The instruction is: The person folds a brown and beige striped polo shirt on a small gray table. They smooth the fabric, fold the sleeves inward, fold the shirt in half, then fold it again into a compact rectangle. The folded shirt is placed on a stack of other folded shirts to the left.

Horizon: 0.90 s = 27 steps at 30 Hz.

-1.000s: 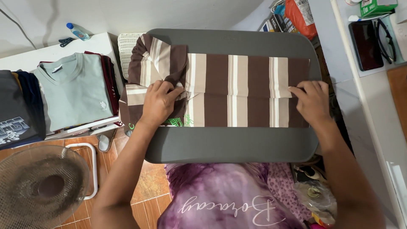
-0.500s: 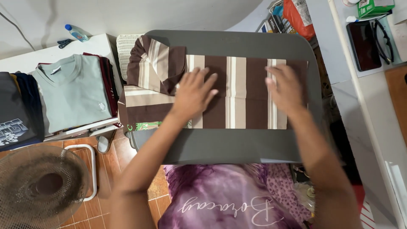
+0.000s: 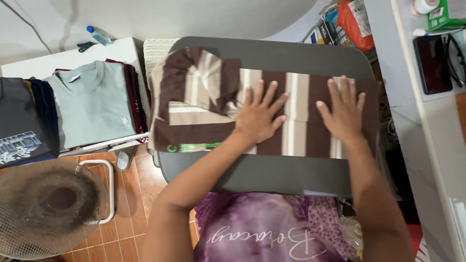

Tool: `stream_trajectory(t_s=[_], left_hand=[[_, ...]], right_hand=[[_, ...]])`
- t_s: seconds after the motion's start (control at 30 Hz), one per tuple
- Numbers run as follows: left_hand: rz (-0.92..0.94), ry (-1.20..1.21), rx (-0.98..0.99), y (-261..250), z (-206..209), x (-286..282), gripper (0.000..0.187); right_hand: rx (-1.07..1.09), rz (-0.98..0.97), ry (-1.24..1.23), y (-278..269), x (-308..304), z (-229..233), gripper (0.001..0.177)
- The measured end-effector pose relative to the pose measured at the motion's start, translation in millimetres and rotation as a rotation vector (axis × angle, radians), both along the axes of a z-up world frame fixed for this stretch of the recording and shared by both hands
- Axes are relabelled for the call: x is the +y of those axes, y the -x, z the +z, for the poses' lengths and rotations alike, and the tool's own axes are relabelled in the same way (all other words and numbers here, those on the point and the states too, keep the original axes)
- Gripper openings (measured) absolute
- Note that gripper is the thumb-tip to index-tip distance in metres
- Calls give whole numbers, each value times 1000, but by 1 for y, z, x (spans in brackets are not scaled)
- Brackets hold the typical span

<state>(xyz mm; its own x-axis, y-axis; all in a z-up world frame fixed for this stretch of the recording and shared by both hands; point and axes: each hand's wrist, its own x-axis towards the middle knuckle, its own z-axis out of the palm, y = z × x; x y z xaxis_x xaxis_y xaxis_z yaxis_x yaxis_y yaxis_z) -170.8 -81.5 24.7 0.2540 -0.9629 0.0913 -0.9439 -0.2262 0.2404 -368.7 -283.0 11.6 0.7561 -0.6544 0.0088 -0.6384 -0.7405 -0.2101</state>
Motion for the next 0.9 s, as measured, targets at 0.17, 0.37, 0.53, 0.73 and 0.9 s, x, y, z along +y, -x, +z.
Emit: stream_trajectory(t_s=[0.17, 0.37, 0.53, 0.73, 0.9], left_hand=[[-32, -31, -32, 7, 0, -12, 67], [-48, 222, -85, 0, -2, 17, 58], [62, 466, 122, -42, 7, 75, 39], [359, 443, -7, -90, 4, 127, 31], [367, 479, -90, -95, -7, 132, 34]], right_hand=[[-61, 8, 3, 13, -11, 0, 73], [-96, 110, 74, -16, 14, -13, 72], [-172, 246, 72, -79, 68, -7, 63], [-250, 101, -91, -174, 119, 28, 52], [-328, -77, -308, -222, 119, 3, 54]])
